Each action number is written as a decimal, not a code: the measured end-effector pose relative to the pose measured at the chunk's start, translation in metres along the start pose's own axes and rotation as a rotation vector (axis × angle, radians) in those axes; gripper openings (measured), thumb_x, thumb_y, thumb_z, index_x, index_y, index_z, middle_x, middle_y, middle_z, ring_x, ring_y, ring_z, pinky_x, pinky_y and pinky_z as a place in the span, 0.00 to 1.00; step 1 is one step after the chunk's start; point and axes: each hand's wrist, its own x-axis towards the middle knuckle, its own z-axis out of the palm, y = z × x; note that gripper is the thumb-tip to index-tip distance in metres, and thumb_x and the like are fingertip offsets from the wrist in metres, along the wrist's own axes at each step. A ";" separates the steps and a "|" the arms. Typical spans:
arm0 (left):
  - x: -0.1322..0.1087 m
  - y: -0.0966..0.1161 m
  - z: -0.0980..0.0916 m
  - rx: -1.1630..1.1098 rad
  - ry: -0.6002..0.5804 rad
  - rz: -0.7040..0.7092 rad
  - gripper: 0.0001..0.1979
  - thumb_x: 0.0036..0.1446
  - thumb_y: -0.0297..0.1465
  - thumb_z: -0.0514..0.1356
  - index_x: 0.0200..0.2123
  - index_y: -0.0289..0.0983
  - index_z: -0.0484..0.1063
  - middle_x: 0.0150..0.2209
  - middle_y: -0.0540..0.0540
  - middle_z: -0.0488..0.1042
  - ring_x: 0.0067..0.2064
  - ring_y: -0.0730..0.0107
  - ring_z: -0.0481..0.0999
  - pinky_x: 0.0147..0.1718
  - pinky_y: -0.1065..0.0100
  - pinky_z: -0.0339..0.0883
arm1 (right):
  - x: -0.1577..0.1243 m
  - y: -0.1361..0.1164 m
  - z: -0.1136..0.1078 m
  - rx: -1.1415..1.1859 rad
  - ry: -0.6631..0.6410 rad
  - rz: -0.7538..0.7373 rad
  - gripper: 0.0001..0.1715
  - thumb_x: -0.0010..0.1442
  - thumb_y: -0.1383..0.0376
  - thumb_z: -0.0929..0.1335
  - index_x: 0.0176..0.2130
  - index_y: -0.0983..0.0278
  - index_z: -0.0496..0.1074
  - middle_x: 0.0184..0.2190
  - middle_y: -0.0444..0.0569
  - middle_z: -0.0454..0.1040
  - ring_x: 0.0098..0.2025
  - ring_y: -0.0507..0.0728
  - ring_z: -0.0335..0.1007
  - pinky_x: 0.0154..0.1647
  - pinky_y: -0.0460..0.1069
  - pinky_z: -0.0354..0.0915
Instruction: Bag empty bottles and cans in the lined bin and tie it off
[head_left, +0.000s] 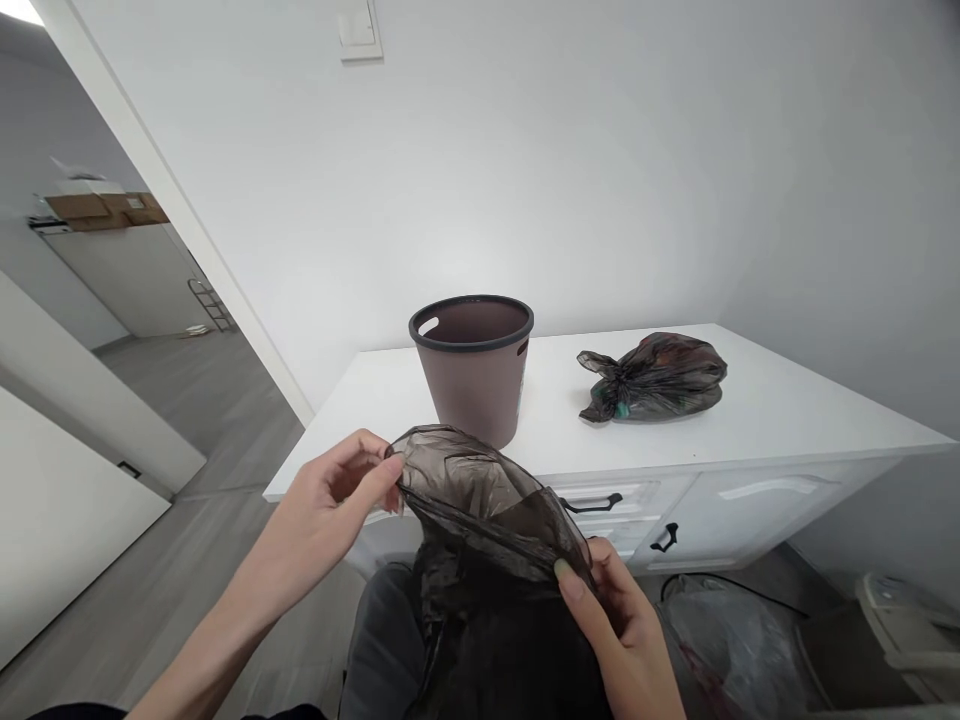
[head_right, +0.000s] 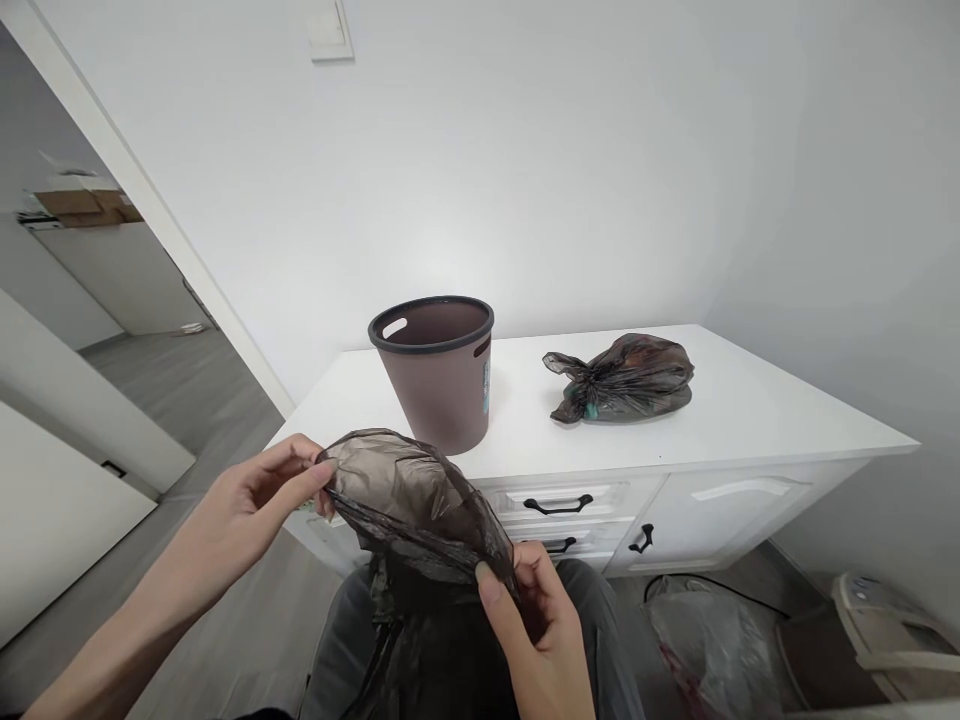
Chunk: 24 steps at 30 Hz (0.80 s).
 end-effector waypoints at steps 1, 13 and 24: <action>0.000 0.003 -0.001 -0.010 0.027 -0.004 0.19 0.67 0.50 0.60 0.34 0.42 0.72 0.29 0.50 0.77 0.35 0.63 0.75 0.37 0.66 0.64 | -0.001 -0.001 0.000 0.000 -0.026 -0.017 0.26 0.58 0.43 0.77 0.33 0.61 0.72 0.29 0.42 0.66 0.32 0.53 0.62 0.34 0.44 0.63; 0.004 0.002 -0.006 -0.557 0.199 -0.115 0.17 0.59 0.38 0.69 0.27 0.39 0.64 0.28 0.53 0.64 0.30 0.73 0.62 0.27 0.74 0.60 | -0.006 -0.014 -0.003 -0.010 -0.070 -0.138 0.24 0.58 0.47 0.78 0.32 0.60 0.68 0.29 0.42 0.68 0.30 0.53 0.66 0.32 0.44 0.66; 0.000 0.003 -0.011 -0.659 0.274 -0.122 0.16 0.56 0.38 0.73 0.36 0.42 0.68 0.21 0.57 0.61 0.25 0.75 0.59 0.22 0.77 0.58 | -0.006 -0.012 -0.008 -0.141 -0.130 -0.217 0.19 0.62 0.51 0.76 0.33 0.60 0.71 0.29 0.44 0.69 0.31 0.53 0.67 0.33 0.45 0.67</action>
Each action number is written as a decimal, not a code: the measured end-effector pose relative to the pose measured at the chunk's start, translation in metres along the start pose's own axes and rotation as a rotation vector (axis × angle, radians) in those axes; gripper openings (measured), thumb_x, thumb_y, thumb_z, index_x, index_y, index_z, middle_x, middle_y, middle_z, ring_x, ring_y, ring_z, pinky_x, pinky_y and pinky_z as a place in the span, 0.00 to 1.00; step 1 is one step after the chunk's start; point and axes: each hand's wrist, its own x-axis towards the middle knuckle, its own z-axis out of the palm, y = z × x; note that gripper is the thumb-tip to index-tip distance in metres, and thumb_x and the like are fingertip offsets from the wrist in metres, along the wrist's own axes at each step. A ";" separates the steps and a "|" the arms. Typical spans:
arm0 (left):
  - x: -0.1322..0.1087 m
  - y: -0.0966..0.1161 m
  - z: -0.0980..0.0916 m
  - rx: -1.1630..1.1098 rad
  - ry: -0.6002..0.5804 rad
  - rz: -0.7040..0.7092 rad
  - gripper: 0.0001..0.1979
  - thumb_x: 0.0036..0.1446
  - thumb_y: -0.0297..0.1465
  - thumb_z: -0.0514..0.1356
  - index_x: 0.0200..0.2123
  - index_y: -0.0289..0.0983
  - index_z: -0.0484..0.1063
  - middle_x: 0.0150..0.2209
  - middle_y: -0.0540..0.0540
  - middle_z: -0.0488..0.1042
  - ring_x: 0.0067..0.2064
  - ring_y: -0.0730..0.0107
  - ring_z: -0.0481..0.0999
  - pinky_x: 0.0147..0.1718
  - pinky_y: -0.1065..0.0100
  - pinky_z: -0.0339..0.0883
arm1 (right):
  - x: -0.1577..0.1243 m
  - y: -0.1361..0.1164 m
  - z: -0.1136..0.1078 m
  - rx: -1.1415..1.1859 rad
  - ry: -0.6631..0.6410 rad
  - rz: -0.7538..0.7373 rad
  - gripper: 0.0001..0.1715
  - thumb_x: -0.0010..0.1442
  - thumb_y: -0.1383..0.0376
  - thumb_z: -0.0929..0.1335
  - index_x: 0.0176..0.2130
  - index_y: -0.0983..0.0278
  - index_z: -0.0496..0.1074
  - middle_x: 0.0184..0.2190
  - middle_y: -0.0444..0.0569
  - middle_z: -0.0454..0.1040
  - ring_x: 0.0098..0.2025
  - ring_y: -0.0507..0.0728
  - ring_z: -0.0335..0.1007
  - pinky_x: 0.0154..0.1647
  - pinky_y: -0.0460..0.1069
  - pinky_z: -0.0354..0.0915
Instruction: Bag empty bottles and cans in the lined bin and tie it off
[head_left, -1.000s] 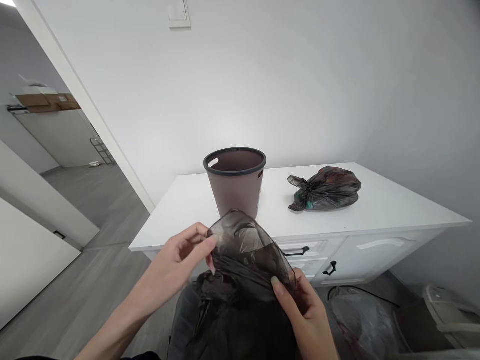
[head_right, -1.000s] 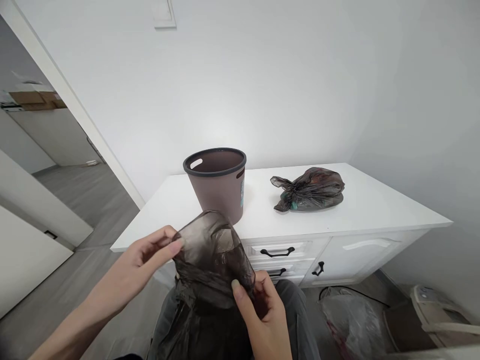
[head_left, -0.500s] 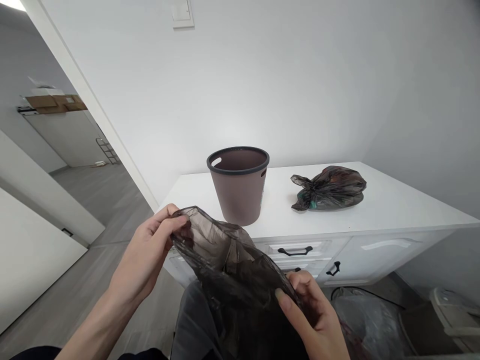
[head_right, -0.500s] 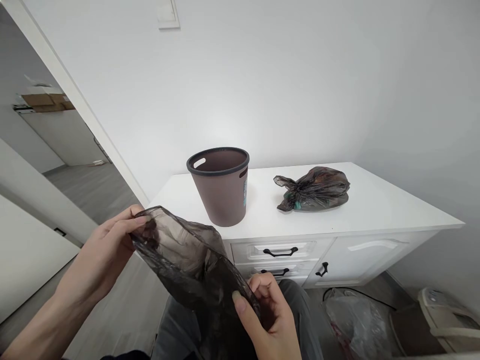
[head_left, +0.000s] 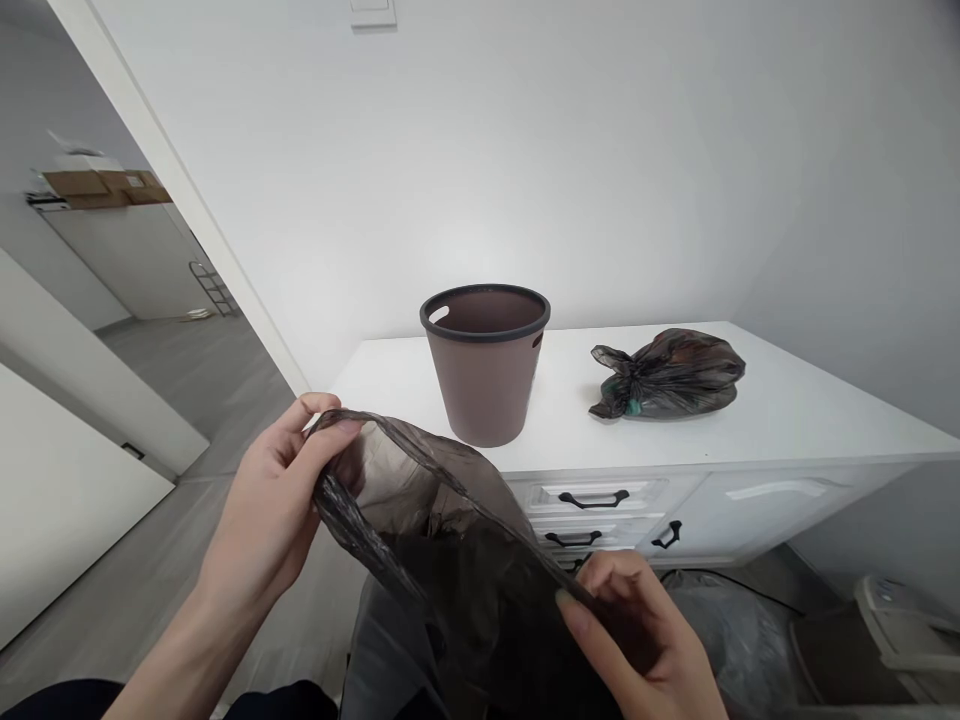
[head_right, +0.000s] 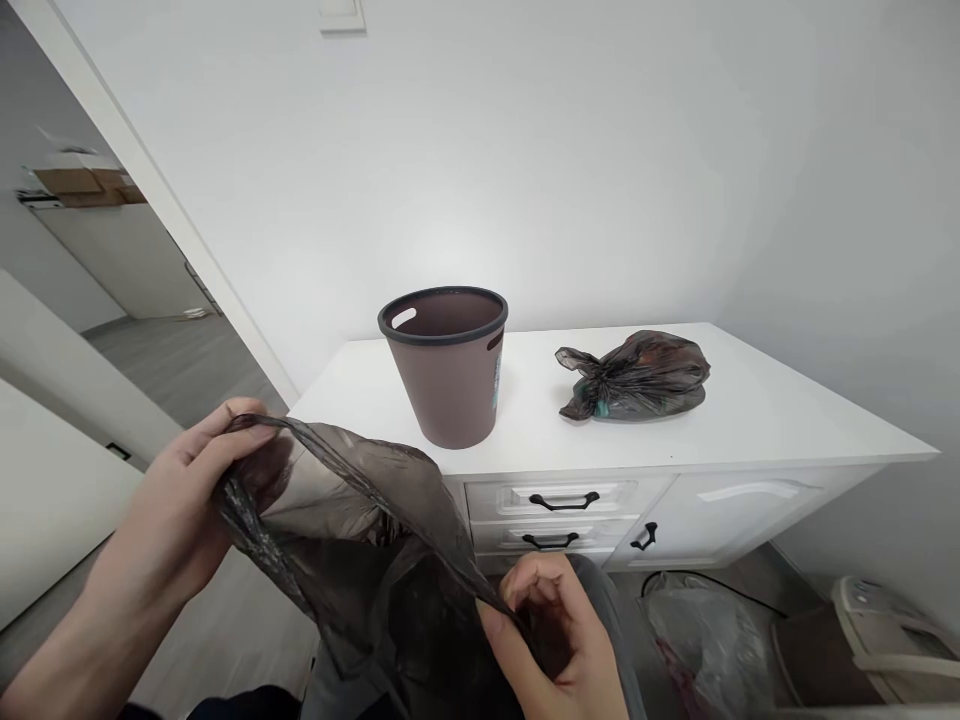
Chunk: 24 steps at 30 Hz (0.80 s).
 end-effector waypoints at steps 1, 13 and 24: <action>0.000 -0.002 0.000 0.002 0.000 0.022 0.16 0.56 0.38 0.73 0.38 0.43 0.68 0.21 0.57 0.61 0.24 0.75 0.59 0.21 0.77 0.57 | -0.001 0.000 0.001 -0.020 -0.019 0.005 0.18 0.62 0.51 0.76 0.33 0.60 0.71 0.29 0.43 0.68 0.31 0.53 0.67 0.33 0.44 0.67; -0.004 -0.002 0.011 0.046 -0.062 0.065 0.18 0.56 0.42 0.71 0.43 0.46 0.68 0.19 0.60 0.59 0.19 0.78 0.53 0.15 0.78 0.50 | 0.003 0.014 0.005 -0.423 0.232 -0.025 0.13 0.63 0.56 0.73 0.44 0.60 0.75 0.35 0.47 0.79 0.37 0.57 0.76 0.38 0.48 0.70; -0.020 -0.008 0.022 0.202 -0.286 0.014 0.15 0.61 0.40 0.65 0.49 0.45 0.67 0.23 0.57 0.62 0.21 0.76 0.55 0.19 0.75 0.50 | -0.014 0.005 0.027 -0.536 -0.061 -0.695 0.38 0.58 0.73 0.74 0.64 0.51 0.72 0.57 0.53 0.80 0.62 0.70 0.76 0.57 0.66 0.76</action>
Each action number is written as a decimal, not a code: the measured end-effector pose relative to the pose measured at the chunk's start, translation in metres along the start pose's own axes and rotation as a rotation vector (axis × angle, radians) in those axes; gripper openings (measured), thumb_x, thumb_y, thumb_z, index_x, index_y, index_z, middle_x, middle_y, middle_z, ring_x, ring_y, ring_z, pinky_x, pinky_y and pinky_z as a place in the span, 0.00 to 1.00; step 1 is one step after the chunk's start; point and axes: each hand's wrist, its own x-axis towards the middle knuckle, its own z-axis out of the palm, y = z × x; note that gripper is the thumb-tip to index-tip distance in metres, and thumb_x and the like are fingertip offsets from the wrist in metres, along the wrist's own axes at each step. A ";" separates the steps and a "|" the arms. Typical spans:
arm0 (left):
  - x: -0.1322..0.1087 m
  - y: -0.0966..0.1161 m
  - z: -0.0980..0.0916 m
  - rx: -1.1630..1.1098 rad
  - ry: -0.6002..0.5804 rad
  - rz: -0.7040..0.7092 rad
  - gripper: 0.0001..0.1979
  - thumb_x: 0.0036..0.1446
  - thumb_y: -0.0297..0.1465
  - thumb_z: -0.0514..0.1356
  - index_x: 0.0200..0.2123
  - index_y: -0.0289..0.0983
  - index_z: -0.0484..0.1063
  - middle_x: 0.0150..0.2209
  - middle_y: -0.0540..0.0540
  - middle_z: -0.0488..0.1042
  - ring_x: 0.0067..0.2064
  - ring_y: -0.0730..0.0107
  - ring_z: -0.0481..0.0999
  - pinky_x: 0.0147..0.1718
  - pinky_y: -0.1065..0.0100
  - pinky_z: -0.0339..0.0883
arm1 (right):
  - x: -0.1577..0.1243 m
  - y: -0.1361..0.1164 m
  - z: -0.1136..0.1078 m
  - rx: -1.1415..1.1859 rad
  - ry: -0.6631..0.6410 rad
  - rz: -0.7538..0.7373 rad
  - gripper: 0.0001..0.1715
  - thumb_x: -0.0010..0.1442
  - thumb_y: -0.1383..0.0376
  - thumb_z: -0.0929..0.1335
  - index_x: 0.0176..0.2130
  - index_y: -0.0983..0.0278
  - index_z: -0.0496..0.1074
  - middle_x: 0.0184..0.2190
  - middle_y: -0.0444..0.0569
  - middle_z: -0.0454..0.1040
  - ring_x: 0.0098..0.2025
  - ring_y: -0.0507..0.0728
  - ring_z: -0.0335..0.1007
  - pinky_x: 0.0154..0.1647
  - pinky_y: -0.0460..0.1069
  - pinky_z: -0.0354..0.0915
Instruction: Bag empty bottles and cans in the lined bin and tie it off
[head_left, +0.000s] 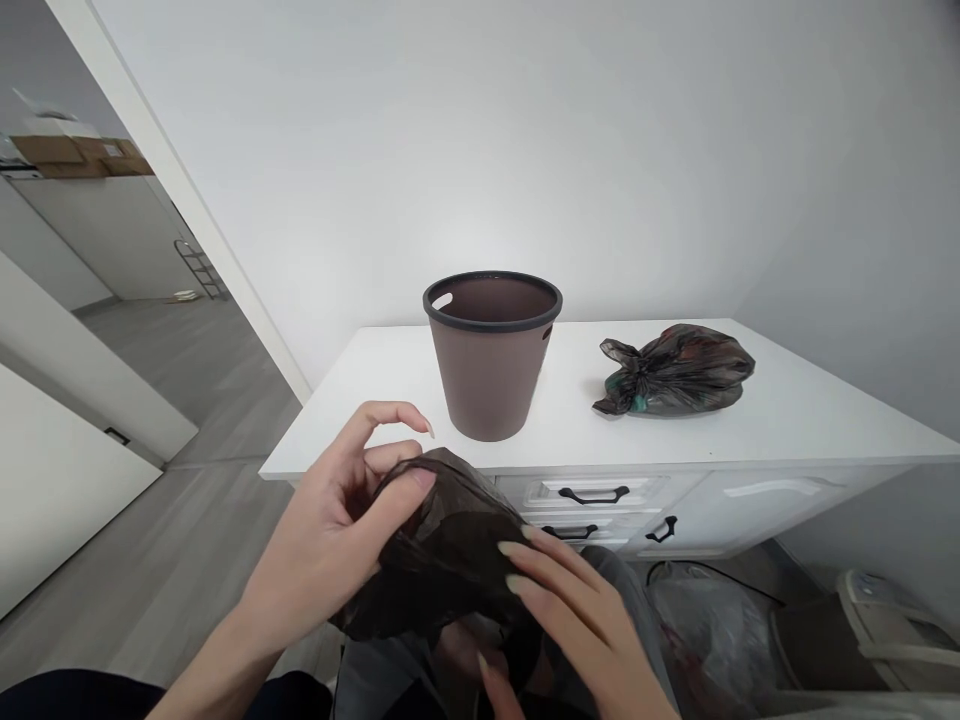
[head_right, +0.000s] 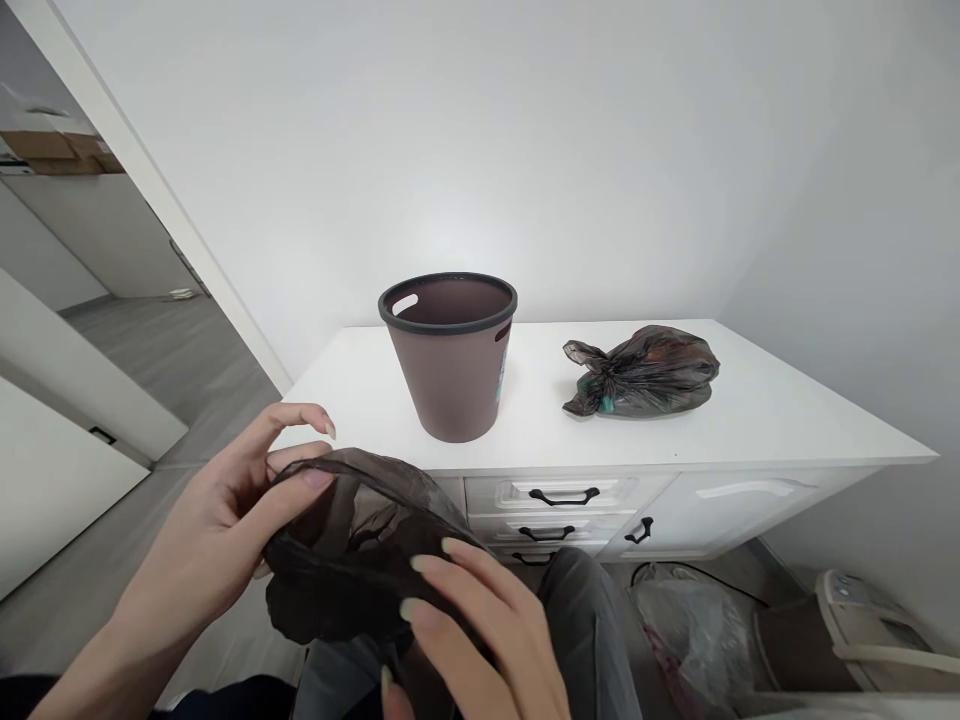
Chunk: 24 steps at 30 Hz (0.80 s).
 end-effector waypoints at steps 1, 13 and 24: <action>-0.001 0.000 0.002 0.000 0.007 0.000 0.15 0.61 0.39 0.65 0.48 0.45 0.67 0.23 0.58 0.61 0.21 0.76 0.55 0.20 0.75 0.50 | 0.002 -0.001 0.006 -0.007 -0.037 -0.011 0.40 0.60 0.73 0.73 0.67 0.51 0.69 0.58 0.52 0.80 0.64 0.70 0.75 0.59 0.65 0.76; -0.009 0.001 0.005 -0.055 0.146 0.029 0.13 0.60 0.40 0.64 0.46 0.45 0.68 0.21 0.58 0.57 0.20 0.77 0.50 0.19 0.74 0.45 | 0.002 0.038 0.011 -0.247 -0.299 -0.167 0.23 0.63 0.64 0.75 0.57 0.53 0.77 0.51 0.48 0.85 0.62 0.71 0.75 0.55 0.64 0.72; -0.006 -0.002 -0.006 0.026 0.171 0.006 0.14 0.65 0.44 0.62 0.49 0.47 0.66 0.23 0.57 0.67 0.22 0.76 0.59 0.22 0.75 0.52 | 0.009 -0.002 -0.006 -0.056 -0.185 -0.076 0.11 0.59 0.71 0.76 0.37 0.52 0.80 0.38 0.41 0.85 0.65 0.72 0.74 0.65 0.66 0.72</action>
